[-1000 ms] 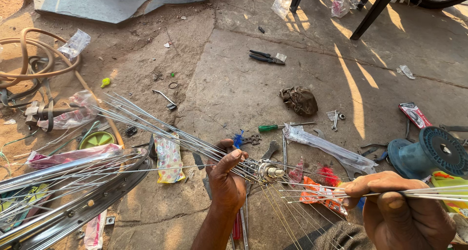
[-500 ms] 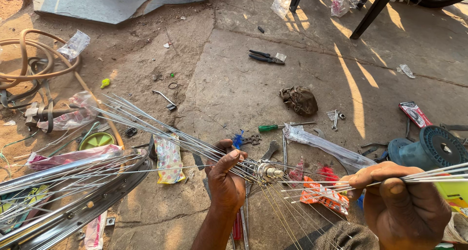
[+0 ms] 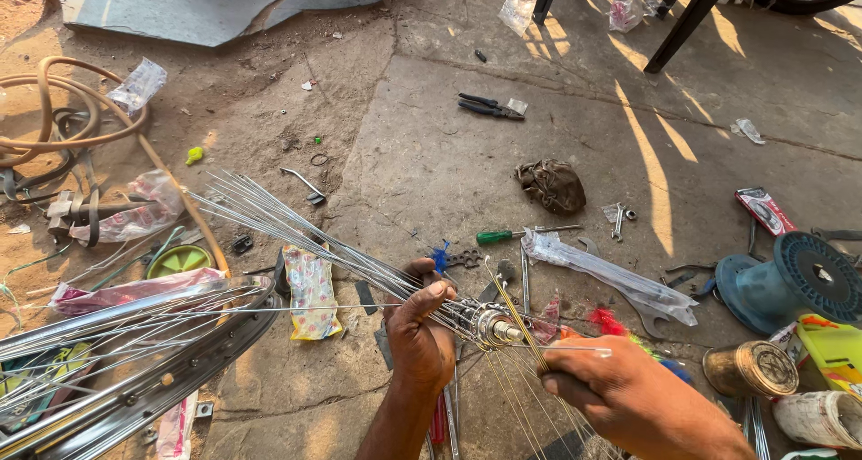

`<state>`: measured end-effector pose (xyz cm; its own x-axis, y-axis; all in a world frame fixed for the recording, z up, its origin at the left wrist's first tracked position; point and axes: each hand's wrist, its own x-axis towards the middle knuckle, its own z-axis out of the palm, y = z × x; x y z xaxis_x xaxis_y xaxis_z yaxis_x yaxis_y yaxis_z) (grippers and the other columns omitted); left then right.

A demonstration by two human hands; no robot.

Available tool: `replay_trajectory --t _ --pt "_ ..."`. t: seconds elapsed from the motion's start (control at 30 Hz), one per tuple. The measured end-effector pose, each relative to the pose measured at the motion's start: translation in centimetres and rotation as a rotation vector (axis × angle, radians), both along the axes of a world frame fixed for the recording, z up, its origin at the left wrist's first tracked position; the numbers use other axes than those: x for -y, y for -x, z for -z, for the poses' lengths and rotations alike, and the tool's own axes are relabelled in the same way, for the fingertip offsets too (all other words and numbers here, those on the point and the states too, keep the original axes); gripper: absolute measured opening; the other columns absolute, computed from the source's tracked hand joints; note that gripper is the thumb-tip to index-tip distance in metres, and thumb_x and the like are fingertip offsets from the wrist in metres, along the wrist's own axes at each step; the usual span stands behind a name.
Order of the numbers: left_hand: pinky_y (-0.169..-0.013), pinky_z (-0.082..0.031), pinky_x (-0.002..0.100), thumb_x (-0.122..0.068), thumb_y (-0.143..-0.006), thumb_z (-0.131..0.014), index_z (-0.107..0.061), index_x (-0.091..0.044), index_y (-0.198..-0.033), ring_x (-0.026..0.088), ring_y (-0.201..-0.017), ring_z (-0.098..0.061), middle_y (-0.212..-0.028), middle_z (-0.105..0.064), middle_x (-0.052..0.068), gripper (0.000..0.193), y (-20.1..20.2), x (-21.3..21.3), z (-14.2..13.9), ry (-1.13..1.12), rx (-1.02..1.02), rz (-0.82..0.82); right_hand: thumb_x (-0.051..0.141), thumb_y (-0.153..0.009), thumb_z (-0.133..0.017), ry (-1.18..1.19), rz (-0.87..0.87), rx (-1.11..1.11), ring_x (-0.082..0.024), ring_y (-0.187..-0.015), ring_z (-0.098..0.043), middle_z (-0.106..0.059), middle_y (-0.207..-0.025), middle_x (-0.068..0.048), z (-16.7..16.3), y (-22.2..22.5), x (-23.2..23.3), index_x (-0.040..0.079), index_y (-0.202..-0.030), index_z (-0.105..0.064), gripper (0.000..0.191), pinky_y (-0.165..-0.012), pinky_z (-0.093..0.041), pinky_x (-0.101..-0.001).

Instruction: The person inserts bicycle spokes into the hub of a wheel while seated on the ground. They handle multiple spokes, aligning them with the hub holes and pushing them through. The person also opens a package of spoke nipples and prepares them for use.

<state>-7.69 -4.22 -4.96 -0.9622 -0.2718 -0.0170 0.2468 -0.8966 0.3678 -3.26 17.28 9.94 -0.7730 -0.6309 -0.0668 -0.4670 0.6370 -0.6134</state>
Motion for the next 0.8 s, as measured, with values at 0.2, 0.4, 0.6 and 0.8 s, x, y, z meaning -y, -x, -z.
replay_trajectory --t 0.2,0.4,0.6,0.8 --pt "-0.09 -0.051 0.039 0.005 -0.079 -0.072 -0.06 0.009 -0.12 0.025 -0.085 -0.066 -0.086 -0.065 0.014 0.043 0.1 0.2 0.1 -0.028 0.018 -0.003 0.009 -0.099 -0.068 0.51 0.257 0.224 -0.024 -0.075 -0.066 -0.068 -0.092 -0.016 -1.8 -1.9 -2.1 -0.001 -0.107 -0.075 0.015 -0.063 -0.06 -0.0392" --pt "-0.09 -0.052 0.039 0.004 -0.077 -0.072 -0.06 0.01 -0.12 0.025 -0.084 -0.066 -0.085 -0.065 0.014 0.045 0.0 0.2 -0.1 -0.035 0.002 0.012 0.012 -0.106 -0.058 1.112 0.287 -0.06 -0.034 -0.102 -0.072 -0.07 -0.109 -0.031 -2.1 -4.9 -1.8 -0.002 -0.122 -0.061 0.021 -0.09 -0.061 -0.0495" --pt "-0.088 -0.053 0.037 0.005 -0.076 -0.073 -0.06 0.01 -0.12 0.025 -0.085 -0.065 -0.086 -0.064 0.013 0.046 -0.2 0.2 -0.3 -0.027 -0.006 0.007 0.011 -0.112 -0.057 1.049 0.325 -0.25 -0.033 -0.105 -0.072 -0.072 -0.112 -0.033 -1.1 -5.1 0.7 -0.003 -0.129 -0.059 0.022 -0.098 -0.059 -0.0472" --pt "-0.078 -0.051 0.032 0.006 -0.078 -0.074 -0.061 0.009 -0.12 0.02 -0.081 -0.06 -0.087 -0.062 0.011 0.044 -0.1 0.3 -0.3 0.023 -0.01 -0.033 0.011 -0.115 -0.053 1.046 0.449 -0.236 -0.034 -0.103 -0.074 -0.071 -0.106 -0.034 -1.3 -5.3 1.8 -0.007 -0.123 -0.057 0.02 -0.104 -0.061 -0.0504"
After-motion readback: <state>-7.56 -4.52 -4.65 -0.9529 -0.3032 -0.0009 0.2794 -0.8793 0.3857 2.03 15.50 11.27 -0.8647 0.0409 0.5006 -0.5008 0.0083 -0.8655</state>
